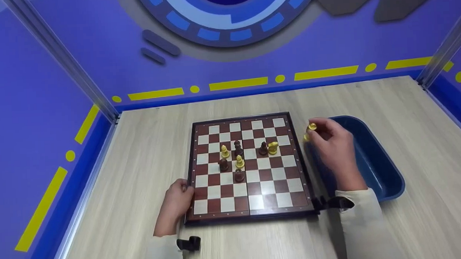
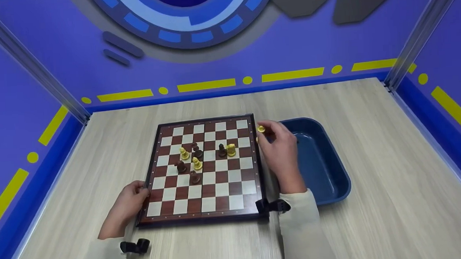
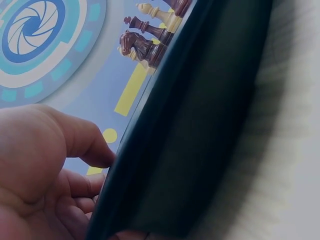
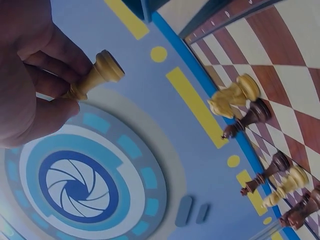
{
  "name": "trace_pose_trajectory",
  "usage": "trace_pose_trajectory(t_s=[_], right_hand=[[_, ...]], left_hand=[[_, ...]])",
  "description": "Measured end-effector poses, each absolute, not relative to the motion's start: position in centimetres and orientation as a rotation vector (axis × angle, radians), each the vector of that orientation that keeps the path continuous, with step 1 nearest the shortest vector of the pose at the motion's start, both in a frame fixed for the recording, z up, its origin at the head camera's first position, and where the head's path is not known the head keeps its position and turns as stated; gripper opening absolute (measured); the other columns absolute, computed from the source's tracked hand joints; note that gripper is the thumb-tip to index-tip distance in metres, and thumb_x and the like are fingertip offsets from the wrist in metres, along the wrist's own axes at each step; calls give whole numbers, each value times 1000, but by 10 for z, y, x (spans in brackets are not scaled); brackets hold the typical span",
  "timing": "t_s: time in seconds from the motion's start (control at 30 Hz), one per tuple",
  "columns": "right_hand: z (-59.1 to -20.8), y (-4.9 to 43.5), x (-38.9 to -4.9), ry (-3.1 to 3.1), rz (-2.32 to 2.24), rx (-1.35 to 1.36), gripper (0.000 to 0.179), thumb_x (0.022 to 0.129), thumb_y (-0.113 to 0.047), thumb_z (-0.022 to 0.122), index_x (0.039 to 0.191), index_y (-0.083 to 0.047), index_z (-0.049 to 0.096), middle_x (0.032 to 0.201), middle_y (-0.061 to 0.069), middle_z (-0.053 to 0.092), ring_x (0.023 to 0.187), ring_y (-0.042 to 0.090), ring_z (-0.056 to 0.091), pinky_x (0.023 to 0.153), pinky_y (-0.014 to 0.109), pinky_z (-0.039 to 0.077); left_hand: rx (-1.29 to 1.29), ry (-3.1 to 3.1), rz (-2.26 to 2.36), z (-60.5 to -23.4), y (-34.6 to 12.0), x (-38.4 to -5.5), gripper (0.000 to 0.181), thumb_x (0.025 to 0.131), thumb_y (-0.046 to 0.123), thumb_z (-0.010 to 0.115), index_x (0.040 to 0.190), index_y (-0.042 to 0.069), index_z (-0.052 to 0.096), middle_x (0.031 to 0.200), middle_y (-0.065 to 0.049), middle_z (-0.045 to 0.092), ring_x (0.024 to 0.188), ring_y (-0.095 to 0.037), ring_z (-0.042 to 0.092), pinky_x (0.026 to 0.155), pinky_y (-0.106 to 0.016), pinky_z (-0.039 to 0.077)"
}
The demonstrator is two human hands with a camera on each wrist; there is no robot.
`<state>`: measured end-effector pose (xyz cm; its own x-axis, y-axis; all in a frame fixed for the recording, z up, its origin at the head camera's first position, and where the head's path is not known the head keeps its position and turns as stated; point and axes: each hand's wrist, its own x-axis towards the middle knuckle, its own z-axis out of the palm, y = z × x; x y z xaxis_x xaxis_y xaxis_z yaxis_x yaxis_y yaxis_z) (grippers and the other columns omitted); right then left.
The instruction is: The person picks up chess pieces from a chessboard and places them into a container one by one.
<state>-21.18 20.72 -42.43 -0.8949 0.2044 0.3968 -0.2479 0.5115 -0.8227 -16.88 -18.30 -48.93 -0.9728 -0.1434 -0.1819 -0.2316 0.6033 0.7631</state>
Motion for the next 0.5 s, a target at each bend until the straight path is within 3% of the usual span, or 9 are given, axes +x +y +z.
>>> trace_pose_trajectory(t_s=[0.27,0.5], right_hand=[[-423,219,-212,-2314,1316,-89,22,89,-11,67,110,-8,69,103,9,70,80,-2,58,70,8,45],[-423,227,-212,-2338,1293,-165,23,89,-11,67,112,-8,69,107,8,70,86,-4,58,75,6,44]], left_hand=[[-300,2692,1336,-489,-184,-169,29,93,12,44,113,-5,57,72,-3,56,56,-13,51,49,-26,41],[-319,2685,1341,-490,-184,-169,30,93,12,45,114,-5,57,72,-3,57,56,-13,52,49,-26,42]])
